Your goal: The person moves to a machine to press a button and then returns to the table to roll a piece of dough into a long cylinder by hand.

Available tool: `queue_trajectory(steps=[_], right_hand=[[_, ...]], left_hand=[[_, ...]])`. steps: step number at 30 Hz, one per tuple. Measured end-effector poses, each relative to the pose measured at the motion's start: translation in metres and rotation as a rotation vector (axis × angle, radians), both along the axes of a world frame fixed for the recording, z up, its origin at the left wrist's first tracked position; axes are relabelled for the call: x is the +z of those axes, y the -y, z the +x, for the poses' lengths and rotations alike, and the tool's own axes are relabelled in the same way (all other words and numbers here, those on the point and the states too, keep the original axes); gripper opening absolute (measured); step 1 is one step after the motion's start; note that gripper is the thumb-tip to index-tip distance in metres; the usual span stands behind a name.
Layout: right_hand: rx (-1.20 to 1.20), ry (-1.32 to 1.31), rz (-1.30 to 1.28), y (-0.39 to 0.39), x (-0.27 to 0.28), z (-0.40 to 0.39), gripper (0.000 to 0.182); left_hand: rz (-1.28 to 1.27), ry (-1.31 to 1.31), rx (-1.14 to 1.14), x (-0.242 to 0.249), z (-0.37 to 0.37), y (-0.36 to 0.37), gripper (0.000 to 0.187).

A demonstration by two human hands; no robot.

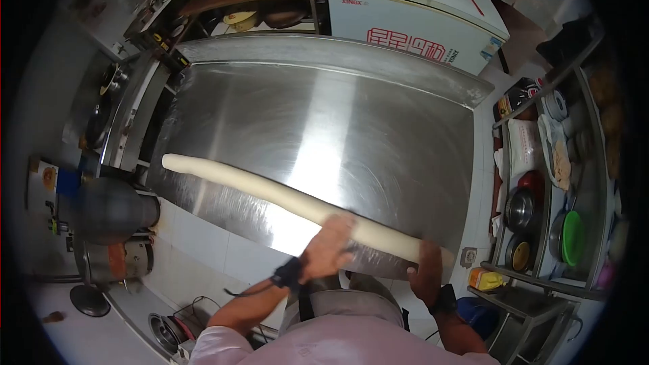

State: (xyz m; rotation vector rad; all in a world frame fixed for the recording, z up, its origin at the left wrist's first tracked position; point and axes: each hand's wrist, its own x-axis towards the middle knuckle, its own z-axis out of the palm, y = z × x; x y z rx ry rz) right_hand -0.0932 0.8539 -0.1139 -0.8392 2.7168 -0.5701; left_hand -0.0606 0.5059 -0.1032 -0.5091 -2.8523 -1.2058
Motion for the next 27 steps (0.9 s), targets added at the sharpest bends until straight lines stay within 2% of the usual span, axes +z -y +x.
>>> queue_trajectory(steps=[1,2,3,4,8,10,12,14,16,17,19,22,24,26,27], right_hand=[[-0.033,-0.085,-0.080,0.013,-0.004,-0.004,0.080],[-0.070,-0.170,-0.160,0.028,-0.006,-0.008,0.079],[-0.019,-0.229,-0.187,0.058,-0.006,-0.019,0.078],[0.033,-0.289,-0.212,0.098,-0.001,-0.032,0.078],[0.149,-0.250,-0.318,0.279,0.023,-0.068,0.073],[0.135,-0.251,-0.255,0.354,0.014,-0.071,0.072],[0.150,-0.237,-0.193,0.400,0.009,-0.062,0.071],[0.208,0.096,-0.018,0.407,0.009,-0.027,0.075],[0.287,-0.036,-0.034,0.389,0.004,0.012,0.078],[0.283,-0.028,-0.030,0.389,0.003,0.022,0.078],[0.218,0.040,0.059,0.395,0.004,0.026,0.081],[0.127,0.053,0.158,0.413,0.002,-0.028,0.078],[0.091,-0.123,0.169,0.416,0.001,-0.066,0.073],[0.032,-0.158,0.132,0.415,-0.007,-0.099,0.071],[-0.030,-0.194,0.090,0.415,-0.010,-0.108,0.068]], left_hand=[[-0.188,-0.029,0.103,-0.018,0.003,0.035,0.079],[-0.256,-0.093,0.169,-0.010,-0.002,0.068,0.081],[-0.440,0.008,0.261,-0.006,-0.007,0.095,0.075],[-0.509,0.070,0.274,-0.013,-0.012,0.127,0.077],[-0.664,0.104,0.308,0.000,-0.049,0.217,0.075],[-0.711,0.111,0.326,-0.001,-0.051,0.253,0.074],[-0.682,0.295,0.208,-0.007,-0.043,0.265,0.073],[-0.654,0.322,0.139,-0.001,-0.009,0.264,0.075],[-0.556,0.160,0.095,-0.009,0.042,0.270,0.075],[-0.551,0.167,0.089,-0.014,0.052,0.279,0.075],[-0.325,0.071,-0.047,-0.019,0.055,0.299,0.081],[-0.271,0.062,-0.123,-0.024,-0.009,0.320,0.082],[-0.284,0.111,-0.044,-0.024,-0.061,0.328,0.080],[-0.307,-0.036,0.080,-0.028,-0.100,0.343,0.077],[-0.422,-0.012,0.137,-0.026,-0.112,0.350,0.076]])
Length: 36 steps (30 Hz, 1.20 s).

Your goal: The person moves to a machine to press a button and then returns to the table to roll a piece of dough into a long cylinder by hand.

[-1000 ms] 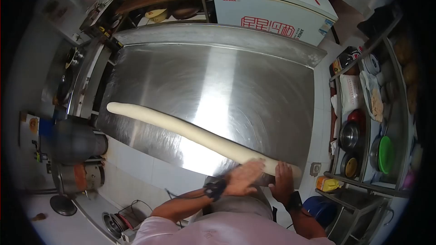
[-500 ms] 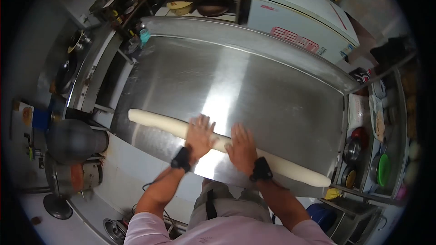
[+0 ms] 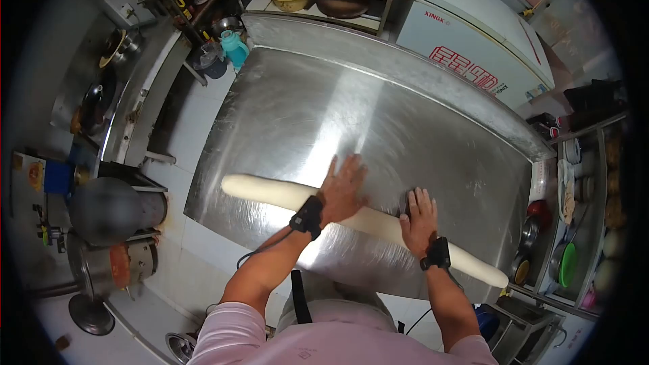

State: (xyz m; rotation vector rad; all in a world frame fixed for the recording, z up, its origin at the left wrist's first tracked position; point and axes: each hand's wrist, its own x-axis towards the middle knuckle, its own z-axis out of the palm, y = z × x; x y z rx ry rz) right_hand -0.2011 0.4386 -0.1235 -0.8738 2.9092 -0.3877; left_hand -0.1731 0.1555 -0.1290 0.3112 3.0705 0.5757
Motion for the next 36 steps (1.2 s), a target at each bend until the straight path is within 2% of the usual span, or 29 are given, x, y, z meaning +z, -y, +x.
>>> queue_trajectory(steps=[3,5,9,11,12,15,17,19,20,21,22,23,24,25,27,28,31,32,33,36], right_hand=[[0.069,0.005,0.005,0.002,0.013,0.003,0.068],[0.093,0.062,0.019,0.002,0.024,0.025,0.067],[0.219,0.134,0.082,-0.003,0.031,0.062,0.067],[0.202,0.182,0.069,-0.003,0.032,0.067,0.068],[0.181,0.235,0.058,0.000,0.030,0.067,0.068],[0.093,0.140,0.051,0.033,0.017,0.052,0.068],[0.150,0.106,-0.025,0.101,0.018,0.033,0.069],[0.207,0.071,-0.085,0.169,0.021,0.027,0.069],[0.247,0.128,-0.026,0.201,0.020,0.026,0.069],[0.280,0.190,0.040,0.226,0.018,0.025,0.070],[0.319,0.105,0.072,0.242,0.020,0.042,0.067],[0.202,0.197,0.012,0.249,0.028,0.058,0.064],[0.206,0.204,-0.066,0.247,0.033,0.073,0.066],[0.210,0.206,-0.145,0.239,0.028,0.089,0.068],[0.292,0.082,-0.057,0.230,0.019,0.124,0.075],[0.274,0.145,-0.040,0.228,0.011,0.140,0.081],[0.181,0.077,-0.070,0.248,0.010,0.133,0.081],[0.111,0.077,-0.075,0.259,0.006,0.113,0.079],[0.085,0.106,-0.052,0.268,0.009,0.089,0.072],[0.067,-0.012,-0.019,0.283,0.001,0.027,0.060]], left_hand=[[-0.134,0.174,0.113,0.015,0.019,0.051,0.075],[-0.201,0.228,0.094,0.025,0.075,0.079,0.073],[-0.047,0.194,0.024,0.023,0.189,0.079,0.071],[-0.046,0.195,-0.044,0.015,0.210,0.086,0.069],[-0.077,0.222,-0.080,0.010,0.203,0.091,0.070],[-0.030,0.235,-0.150,0.015,0.132,0.111,0.070],[-0.042,0.197,-0.134,0.015,0.079,0.120,0.071],[0.024,-0.042,-0.169,-0.005,0.041,0.130,0.071],[-0.061,-0.029,-0.162,0.005,0.030,0.132,0.072],[-0.139,-0.009,-0.160,0.015,0.026,0.139,0.072],[-0.110,-0.054,-0.122,0.016,0.036,0.152,0.072],[-0.137,0.025,-0.095,0.018,0.055,0.169,0.073],[-0.159,0.170,-0.049,0.034,0.078,0.184,0.072],[-0.212,0.170,-0.068,0.020,0.114,0.197,0.073],[-0.194,0.167,-0.117,0.014,0.173,0.201,0.079],[-0.121,0.039,-0.102,-0.004,0.196,0.200,0.079],[-0.060,0.074,-0.045,0.011,0.159,0.198,0.078],[-0.127,0.109,-0.058,0.020,0.128,0.199,0.078],[-0.101,0.069,-0.029,0.002,0.102,0.200,0.080],[0.019,-0.167,-0.033,-0.006,0.023,0.212,0.075]])
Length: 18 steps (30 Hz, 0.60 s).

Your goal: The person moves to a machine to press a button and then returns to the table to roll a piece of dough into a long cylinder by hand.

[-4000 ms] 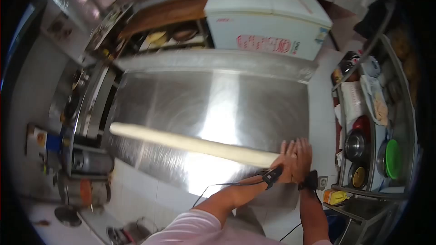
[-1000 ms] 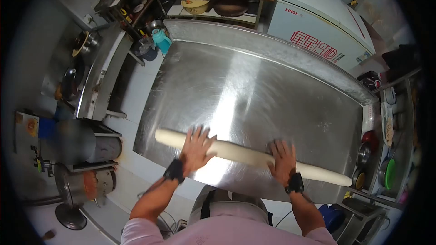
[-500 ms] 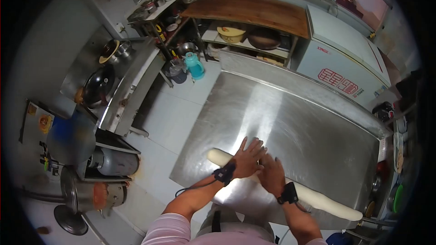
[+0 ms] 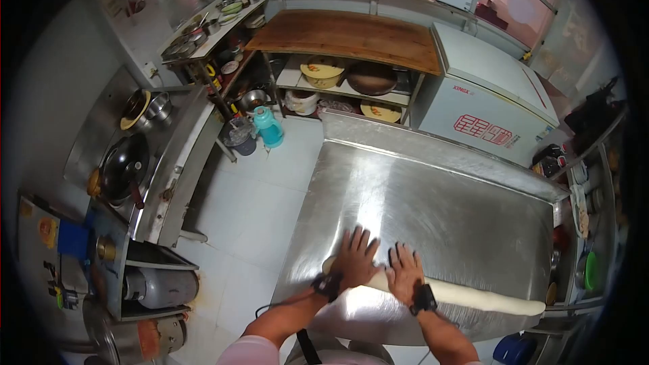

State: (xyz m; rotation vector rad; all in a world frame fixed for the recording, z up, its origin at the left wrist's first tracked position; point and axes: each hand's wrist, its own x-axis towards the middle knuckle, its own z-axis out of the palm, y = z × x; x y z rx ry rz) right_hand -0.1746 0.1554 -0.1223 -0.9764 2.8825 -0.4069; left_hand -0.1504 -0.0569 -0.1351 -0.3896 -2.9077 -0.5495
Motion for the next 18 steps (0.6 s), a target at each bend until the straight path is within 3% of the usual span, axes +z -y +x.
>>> queue_trajectory(steps=[2,4,7,9,11,12,14,18], right_hand=[[-0.112,0.018,-0.024,0.005,-0.002,-0.023,0.056],[-0.080,-0.022,0.009,0.005,0.002,-0.023,0.057],[0.107,-0.018,0.157,0.000,0.004,0.029,0.064],[0.036,0.321,0.176,0.001,0.004,0.086,0.076],[0.146,0.141,0.290,-0.009,-0.019,0.133,0.080],[0.100,0.143,0.186,-0.007,-0.022,0.135,0.077],[0.042,0.120,0.069,0.006,-0.023,0.117,0.074],[-0.046,0.012,0.079,0.033,-0.031,0.025,0.059]], left_hand=[[0.014,-0.022,0.010,-0.001,-0.043,0.002,0.069],[0.010,-0.034,0.001,0.004,-0.052,-0.003,0.066],[-0.083,-0.004,-0.208,0.001,0.013,0.001,0.067],[-0.278,0.312,-0.294,0.033,0.073,-0.004,0.068],[-0.087,0.072,-0.203,-0.030,0.147,-0.008,0.073],[-0.098,0.043,-0.245,-0.025,0.132,-0.008,0.073],[0.148,0.043,-0.151,-0.008,0.114,-0.010,0.078],[-0.138,0.048,-0.175,-0.003,0.005,-0.002,0.081]])
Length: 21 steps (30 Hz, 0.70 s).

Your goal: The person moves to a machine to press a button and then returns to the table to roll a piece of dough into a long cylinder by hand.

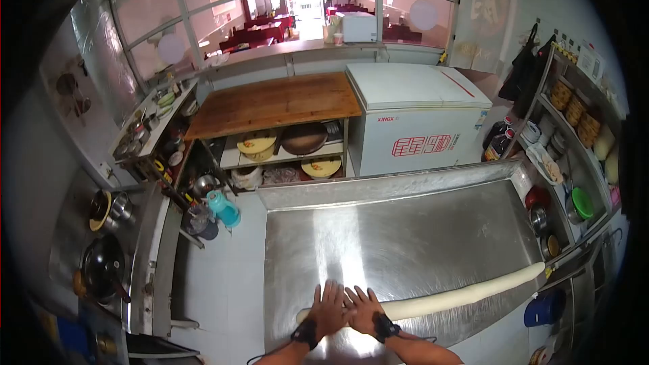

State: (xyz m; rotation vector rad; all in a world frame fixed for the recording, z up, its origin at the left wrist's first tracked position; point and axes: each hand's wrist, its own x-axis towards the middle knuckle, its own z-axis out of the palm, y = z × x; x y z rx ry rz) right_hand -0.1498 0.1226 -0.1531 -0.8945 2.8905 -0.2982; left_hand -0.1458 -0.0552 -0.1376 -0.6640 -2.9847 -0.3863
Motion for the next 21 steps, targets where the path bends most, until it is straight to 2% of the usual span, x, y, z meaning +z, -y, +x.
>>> queue_trajectory(steps=[3,5,7,8,10,11,13,15,17,21], right_hand=[[-0.097,-0.009,-0.112,0.011,-0.004,-0.031,0.056],[-0.075,-0.010,-0.022,0.006,0.000,-0.020,0.056],[0.112,0.229,-0.069,0.000,0.025,0.014,0.061],[0.088,0.209,-0.081,0.002,0.032,0.036,0.066],[0.072,0.070,-0.129,0.005,0.037,0.062,0.071],[0.055,0.052,-0.181,0.007,0.031,0.068,0.072],[0.083,0.119,-0.258,0.012,0.015,0.046,0.073],[0.095,0.124,-0.250,0.020,0.003,0.024,0.071],[0.061,0.132,-0.261,0.024,0.009,0.015,0.068],[-0.004,0.230,-0.194,0.032,0.018,-0.001,0.067]], left_hand=[[-0.012,-0.067,0.031,-0.010,-0.036,0.004,0.085],[-0.043,0.102,0.075,0.000,-0.027,0.007,0.081],[-0.045,0.217,0.051,0.005,0.017,0.039,0.077],[-0.006,0.271,0.064,0.010,0.038,0.057,0.076],[0.162,0.204,0.091,-0.004,0.071,0.086,0.059],[0.159,0.235,0.031,-0.013,0.073,0.088,0.059],[0.715,0.215,0.203,-0.038,0.067,0.077,0.043],[0.949,0.252,0.414,-0.037,0.039,0.060,0.040],[1.232,0.425,0.487,-0.056,0.020,0.060,0.033],[1.290,0.488,0.551,-0.048,0.008,0.055,0.023]])
